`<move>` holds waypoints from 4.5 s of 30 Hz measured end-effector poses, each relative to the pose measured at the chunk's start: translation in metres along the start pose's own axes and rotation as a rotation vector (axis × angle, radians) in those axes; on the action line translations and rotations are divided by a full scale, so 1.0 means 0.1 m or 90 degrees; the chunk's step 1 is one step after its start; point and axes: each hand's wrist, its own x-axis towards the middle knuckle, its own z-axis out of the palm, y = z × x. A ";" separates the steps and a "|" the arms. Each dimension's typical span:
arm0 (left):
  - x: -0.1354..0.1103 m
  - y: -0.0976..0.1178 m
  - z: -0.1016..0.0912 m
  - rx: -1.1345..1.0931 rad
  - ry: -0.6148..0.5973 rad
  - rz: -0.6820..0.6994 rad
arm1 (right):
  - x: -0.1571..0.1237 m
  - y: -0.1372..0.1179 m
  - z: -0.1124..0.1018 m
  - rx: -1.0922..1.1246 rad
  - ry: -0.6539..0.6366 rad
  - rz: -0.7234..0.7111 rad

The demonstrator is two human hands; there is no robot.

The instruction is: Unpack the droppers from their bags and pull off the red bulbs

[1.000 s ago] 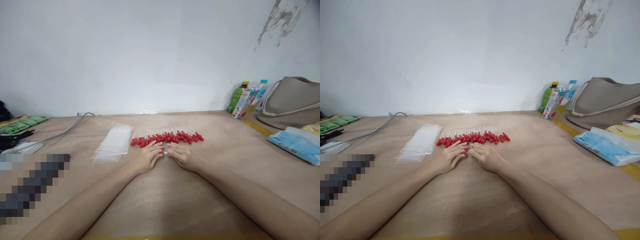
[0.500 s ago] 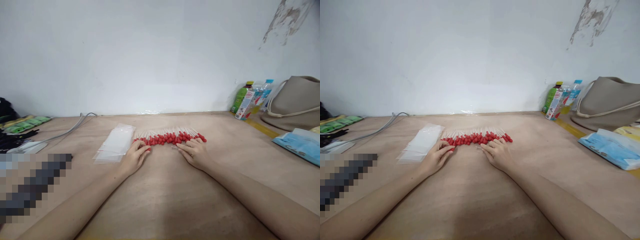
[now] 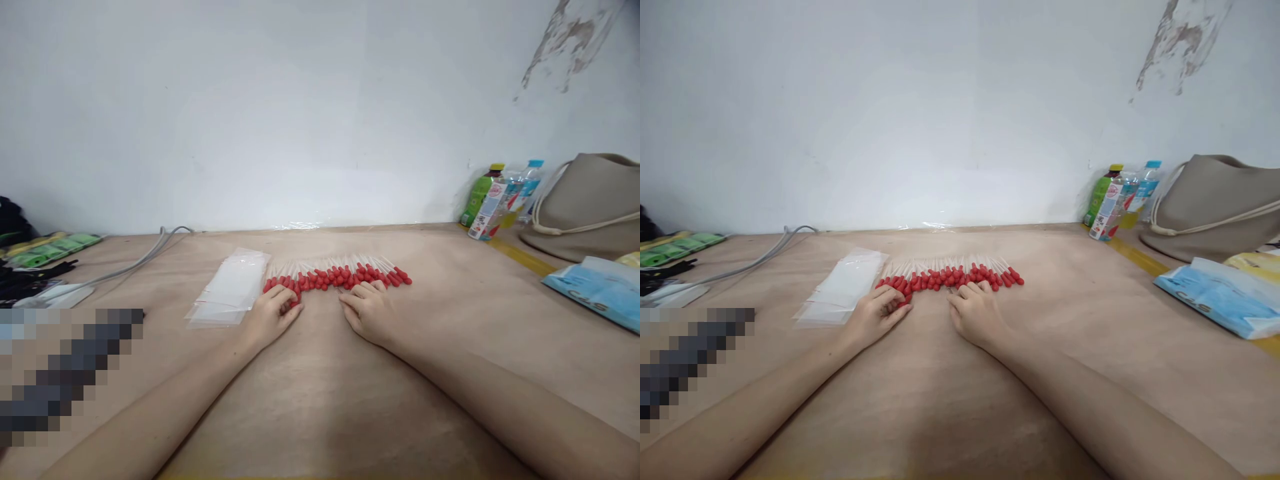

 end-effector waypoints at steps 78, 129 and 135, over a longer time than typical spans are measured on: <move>0.12 0.31 0.15 -0.045 0.003 0.173 | -0.06 0.09 0.11 0.267 0.005 -0.143; 0.01 0.36 0.01 -0.025 -0.148 0.204 | -0.12 0.05 -0.03 0.181 0.143 -0.328; -0.03 0.26 -0.06 -0.017 -0.090 0.196 | -0.16 0.15 -0.05 0.189 0.159 -0.290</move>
